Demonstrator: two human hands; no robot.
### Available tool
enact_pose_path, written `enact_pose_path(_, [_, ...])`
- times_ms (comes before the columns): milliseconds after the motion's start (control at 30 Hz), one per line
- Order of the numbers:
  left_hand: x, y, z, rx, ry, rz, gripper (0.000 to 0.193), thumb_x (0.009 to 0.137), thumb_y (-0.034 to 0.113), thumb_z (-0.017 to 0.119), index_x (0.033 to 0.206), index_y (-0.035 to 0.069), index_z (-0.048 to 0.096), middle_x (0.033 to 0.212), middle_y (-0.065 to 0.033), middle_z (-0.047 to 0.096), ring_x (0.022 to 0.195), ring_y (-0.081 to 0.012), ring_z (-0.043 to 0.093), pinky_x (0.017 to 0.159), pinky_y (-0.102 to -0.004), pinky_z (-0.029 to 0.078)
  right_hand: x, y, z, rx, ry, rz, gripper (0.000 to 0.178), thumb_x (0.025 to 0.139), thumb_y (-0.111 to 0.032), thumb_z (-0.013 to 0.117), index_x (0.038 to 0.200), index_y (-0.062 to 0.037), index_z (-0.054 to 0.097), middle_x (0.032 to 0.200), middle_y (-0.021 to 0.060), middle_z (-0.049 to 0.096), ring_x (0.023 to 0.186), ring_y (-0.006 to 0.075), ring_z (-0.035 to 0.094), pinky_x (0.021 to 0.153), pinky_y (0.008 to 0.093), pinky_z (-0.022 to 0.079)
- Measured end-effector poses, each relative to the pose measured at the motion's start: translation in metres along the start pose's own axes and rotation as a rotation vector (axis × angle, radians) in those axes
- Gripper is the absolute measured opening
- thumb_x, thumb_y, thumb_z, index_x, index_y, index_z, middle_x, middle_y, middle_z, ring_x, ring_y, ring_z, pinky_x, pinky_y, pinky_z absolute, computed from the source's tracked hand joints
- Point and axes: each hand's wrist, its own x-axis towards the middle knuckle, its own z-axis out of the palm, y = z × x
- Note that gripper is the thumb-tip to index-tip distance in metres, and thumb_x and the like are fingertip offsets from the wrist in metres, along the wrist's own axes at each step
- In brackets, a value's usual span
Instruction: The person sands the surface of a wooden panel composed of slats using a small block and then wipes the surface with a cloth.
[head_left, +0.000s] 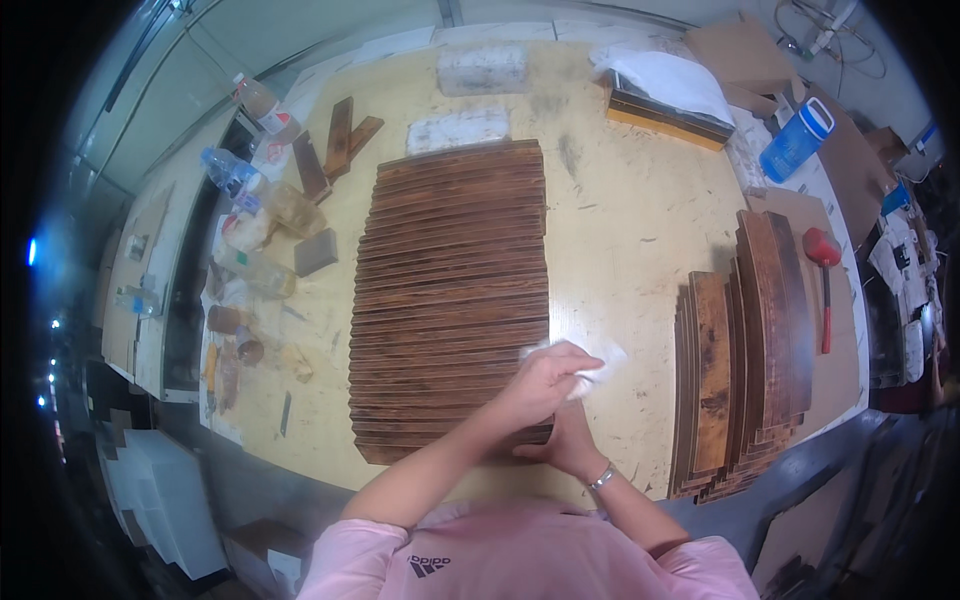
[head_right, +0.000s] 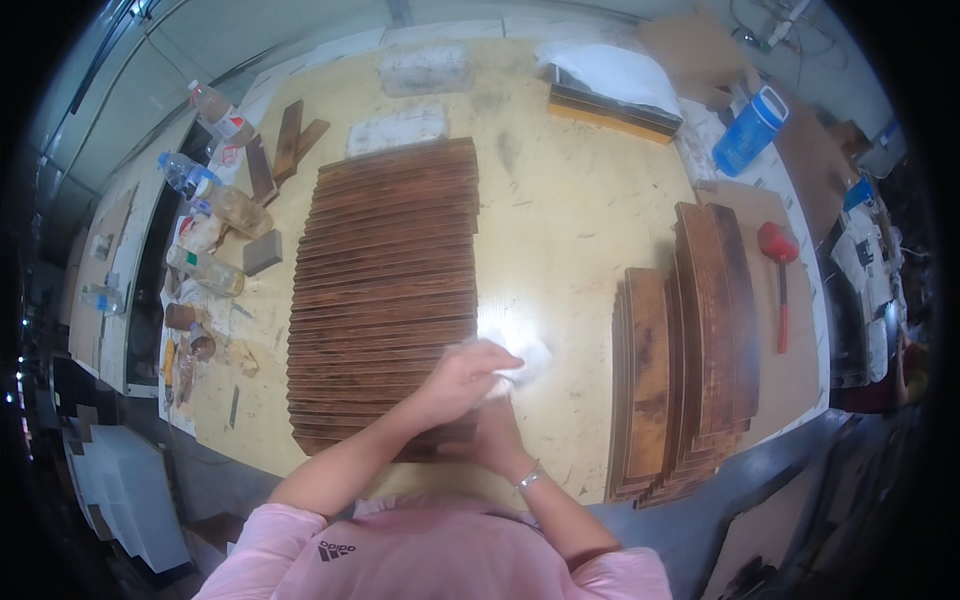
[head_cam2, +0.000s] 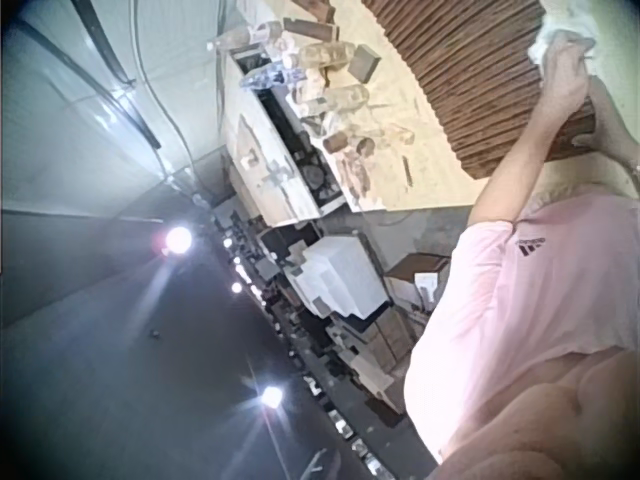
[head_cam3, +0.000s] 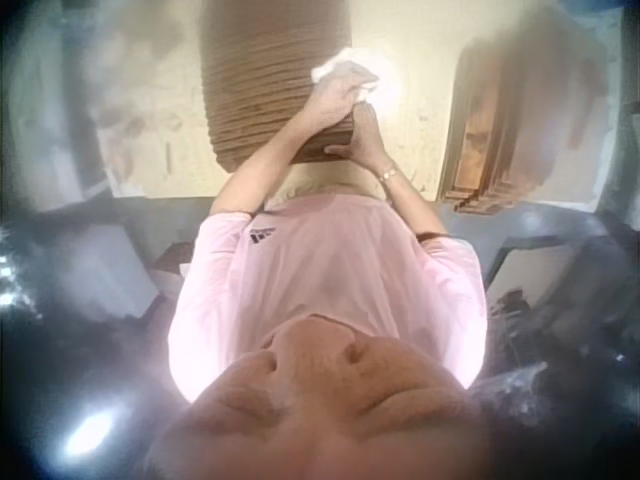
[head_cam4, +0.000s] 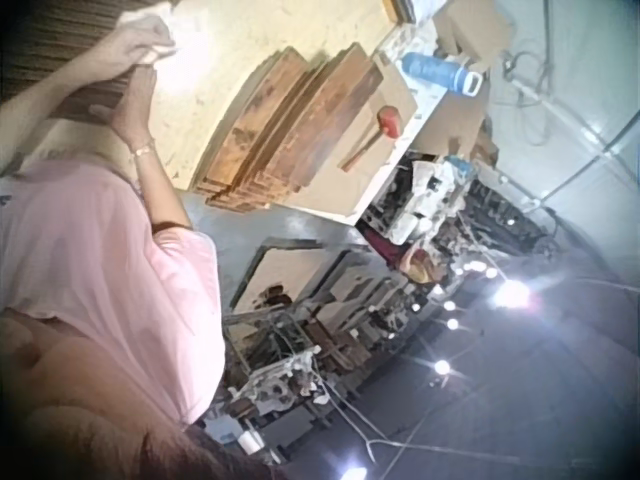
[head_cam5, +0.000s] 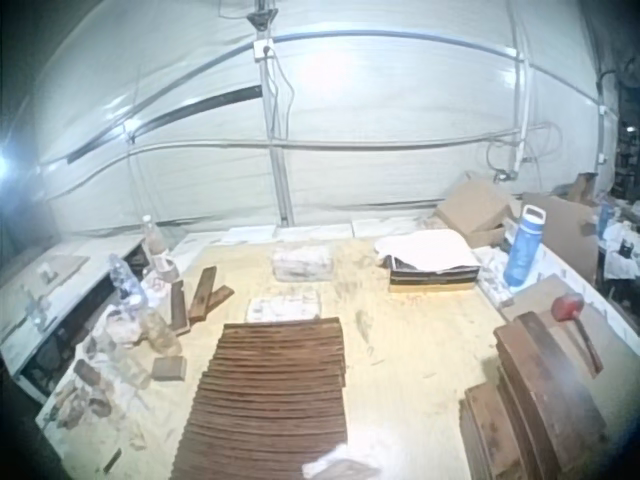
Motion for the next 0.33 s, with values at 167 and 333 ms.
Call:
enact_pose_path(167, [-0.023, 0.03, -0.088, -0.027, 0.469, -0.238, 0.033, 0.079, -0.004, 0.059, 0.109, -0.003, 0.074, 0.108, -0.0147, 0.071, 0.103, -0.0246, 0.068, 0.096, -0.0346, 0.052, -0.003, 0.005, 0.007, -0.065, 0.241, -0.101, 0.126, 0.062, -0.035, 0.096, 0.158, 0.003, 0.023, 0.158, 0.0268, 0.034, 0.143, 0.0455, 0.036, 0.12, 0.0497, 0.03])
enact_pose_path(333, [-0.09, -0.032, -0.166, 0.868, 0.386, -0.109, 0.041, 0.075, 0.009, 0.069, 0.115, 0.008, 0.078, 0.121, -0.0186, 0.072, 0.119, -0.0278, 0.065, 0.107, -0.0469, 0.046, -0.001, 0.001, 0.004, -0.008, 0.243, -0.131, 0.126, 0.07, -0.038, 0.092, 0.16, 0.0043, 0.015, 0.16, 0.0297, 0.032, 0.144, 0.051, 0.033, 0.122, 0.0522, 0.027])
